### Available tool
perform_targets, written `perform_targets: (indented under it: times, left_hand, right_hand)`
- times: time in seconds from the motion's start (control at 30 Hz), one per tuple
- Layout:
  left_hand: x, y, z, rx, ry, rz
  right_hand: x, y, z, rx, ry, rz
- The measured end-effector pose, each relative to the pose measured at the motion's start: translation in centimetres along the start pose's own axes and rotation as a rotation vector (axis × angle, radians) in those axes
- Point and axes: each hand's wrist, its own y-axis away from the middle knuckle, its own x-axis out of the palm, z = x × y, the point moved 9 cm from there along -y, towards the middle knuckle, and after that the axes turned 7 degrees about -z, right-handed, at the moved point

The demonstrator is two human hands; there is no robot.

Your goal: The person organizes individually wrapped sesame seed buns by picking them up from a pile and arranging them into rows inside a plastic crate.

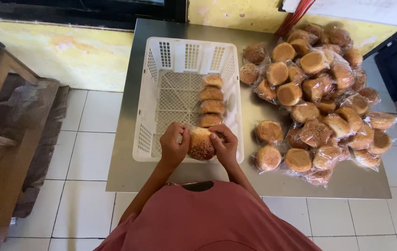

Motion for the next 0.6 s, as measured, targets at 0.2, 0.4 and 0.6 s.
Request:
perform_targets:
  times: [0.2,0.4,0.6]
  left_hand:
    - [-0.8,0.1,0.9,0.005,-0.044,-0.120]
    - [-0.3,0.9,6.8,-0.373,0.309,-0.163]
    - [0.0,1.6,9.6,-0.514,0.567,-0.285]
  right_hand:
    - [1.1,0.4,1.7,-0.099,0.053,-0.002]
    - [1.0,0.8,-1.7,0.079,0.182,-0.028]
    - [6.2,1.9,8.1,-0.563,0.515,0.259]
